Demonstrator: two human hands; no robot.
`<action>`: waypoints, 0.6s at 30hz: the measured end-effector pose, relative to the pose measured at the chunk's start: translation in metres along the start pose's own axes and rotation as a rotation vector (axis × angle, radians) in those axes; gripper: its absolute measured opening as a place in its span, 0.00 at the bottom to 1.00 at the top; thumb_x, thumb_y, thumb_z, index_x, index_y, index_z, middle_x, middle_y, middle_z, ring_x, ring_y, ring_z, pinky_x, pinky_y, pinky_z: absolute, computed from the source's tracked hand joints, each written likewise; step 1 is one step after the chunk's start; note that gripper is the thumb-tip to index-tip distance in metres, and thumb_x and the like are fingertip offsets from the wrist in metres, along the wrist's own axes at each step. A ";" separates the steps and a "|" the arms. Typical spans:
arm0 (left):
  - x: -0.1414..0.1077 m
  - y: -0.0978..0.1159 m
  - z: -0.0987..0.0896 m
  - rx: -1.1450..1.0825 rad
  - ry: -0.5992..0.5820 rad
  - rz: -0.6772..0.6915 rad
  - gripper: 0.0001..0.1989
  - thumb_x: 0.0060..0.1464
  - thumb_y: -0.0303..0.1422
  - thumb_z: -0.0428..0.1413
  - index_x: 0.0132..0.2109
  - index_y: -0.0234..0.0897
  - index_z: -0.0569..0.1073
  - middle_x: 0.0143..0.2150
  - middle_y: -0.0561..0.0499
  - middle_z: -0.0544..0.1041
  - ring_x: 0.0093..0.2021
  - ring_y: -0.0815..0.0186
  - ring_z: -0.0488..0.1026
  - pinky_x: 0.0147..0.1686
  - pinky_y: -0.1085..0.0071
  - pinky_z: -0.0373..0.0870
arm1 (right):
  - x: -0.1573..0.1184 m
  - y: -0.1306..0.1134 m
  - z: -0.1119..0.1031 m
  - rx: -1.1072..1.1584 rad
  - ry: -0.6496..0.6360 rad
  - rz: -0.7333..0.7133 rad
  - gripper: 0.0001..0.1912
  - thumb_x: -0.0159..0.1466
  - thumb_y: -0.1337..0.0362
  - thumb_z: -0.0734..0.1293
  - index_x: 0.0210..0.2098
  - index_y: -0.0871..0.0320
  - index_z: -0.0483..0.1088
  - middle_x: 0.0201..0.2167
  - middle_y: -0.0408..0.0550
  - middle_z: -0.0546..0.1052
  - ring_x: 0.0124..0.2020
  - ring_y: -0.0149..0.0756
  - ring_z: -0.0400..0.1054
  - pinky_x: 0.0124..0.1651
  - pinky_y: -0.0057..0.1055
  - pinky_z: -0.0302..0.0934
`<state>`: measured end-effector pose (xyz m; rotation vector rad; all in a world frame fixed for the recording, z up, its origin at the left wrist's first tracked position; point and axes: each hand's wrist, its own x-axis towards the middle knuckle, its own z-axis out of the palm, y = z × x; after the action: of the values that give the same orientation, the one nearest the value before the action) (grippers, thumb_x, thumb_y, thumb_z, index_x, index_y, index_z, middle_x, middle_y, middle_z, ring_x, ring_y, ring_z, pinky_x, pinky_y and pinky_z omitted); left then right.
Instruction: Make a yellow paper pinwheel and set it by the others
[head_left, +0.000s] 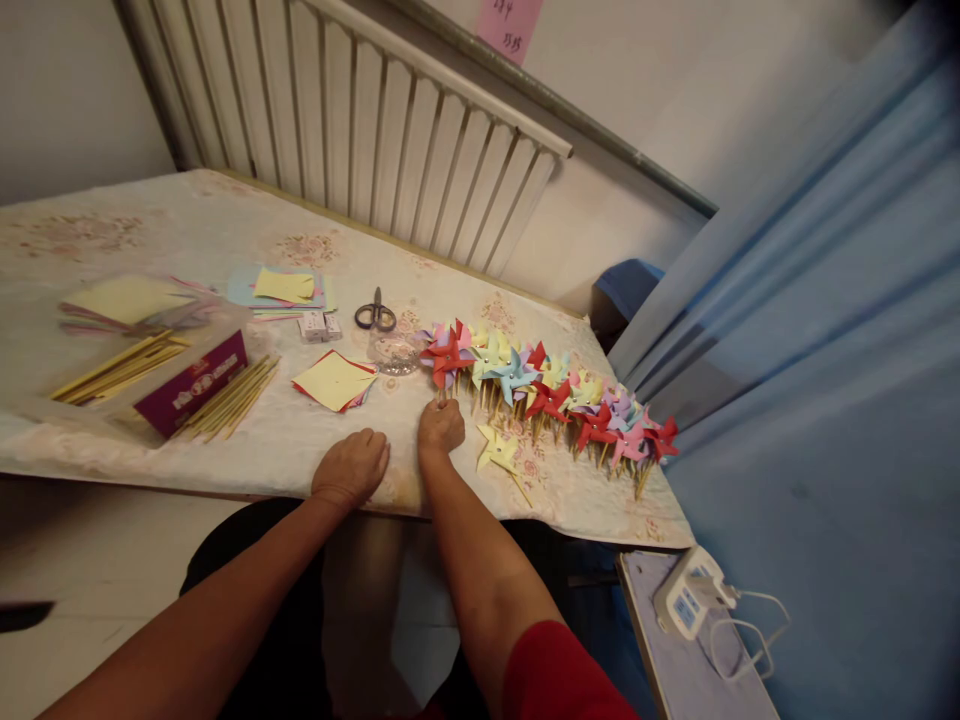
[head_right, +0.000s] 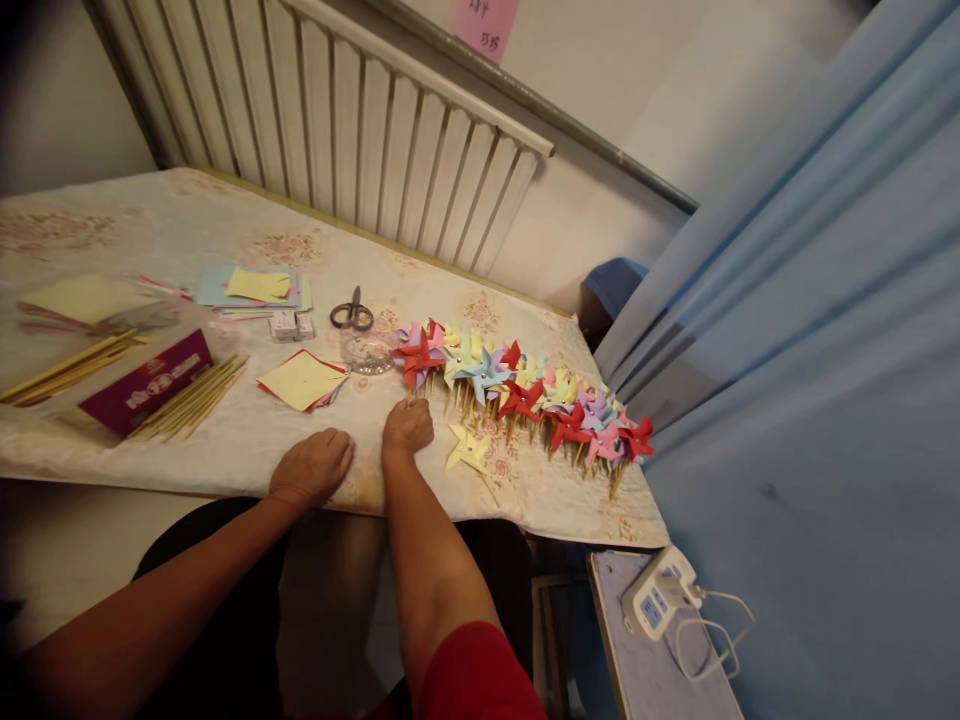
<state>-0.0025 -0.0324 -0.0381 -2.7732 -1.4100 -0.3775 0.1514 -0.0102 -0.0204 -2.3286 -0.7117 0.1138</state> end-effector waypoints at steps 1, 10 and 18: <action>0.000 0.000 0.000 0.002 0.002 -0.002 0.19 0.67 0.35 0.39 0.41 0.34 0.74 0.38 0.42 0.75 0.40 0.58 0.72 0.38 0.63 0.62 | 0.000 0.001 0.000 0.004 0.001 -0.002 0.10 0.64 0.60 0.63 0.39 0.56 0.74 0.34 0.56 0.80 0.37 0.47 0.75 0.35 0.35 0.60; 0.000 0.000 0.001 0.001 0.012 0.001 0.20 0.67 0.35 0.39 0.41 0.33 0.74 0.38 0.41 0.75 0.40 0.58 0.73 0.38 0.63 0.62 | -0.004 0.013 -0.008 0.041 -0.006 -0.047 0.10 0.65 0.65 0.60 0.39 0.56 0.73 0.35 0.53 0.80 0.38 0.43 0.74 0.37 0.31 0.59; 0.001 0.001 -0.002 0.006 -0.007 -0.014 0.20 0.67 0.36 0.39 0.42 0.33 0.74 0.39 0.41 0.76 0.41 0.56 0.74 0.39 0.63 0.63 | -0.041 0.054 -0.038 0.076 -0.181 -0.304 0.11 0.63 0.68 0.60 0.34 0.55 0.75 0.27 0.43 0.78 0.31 0.35 0.70 0.38 0.27 0.59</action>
<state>-0.0019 -0.0321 -0.0361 -2.7636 -1.4304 -0.3640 0.1522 -0.0875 -0.0309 -2.1287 -1.1229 0.2115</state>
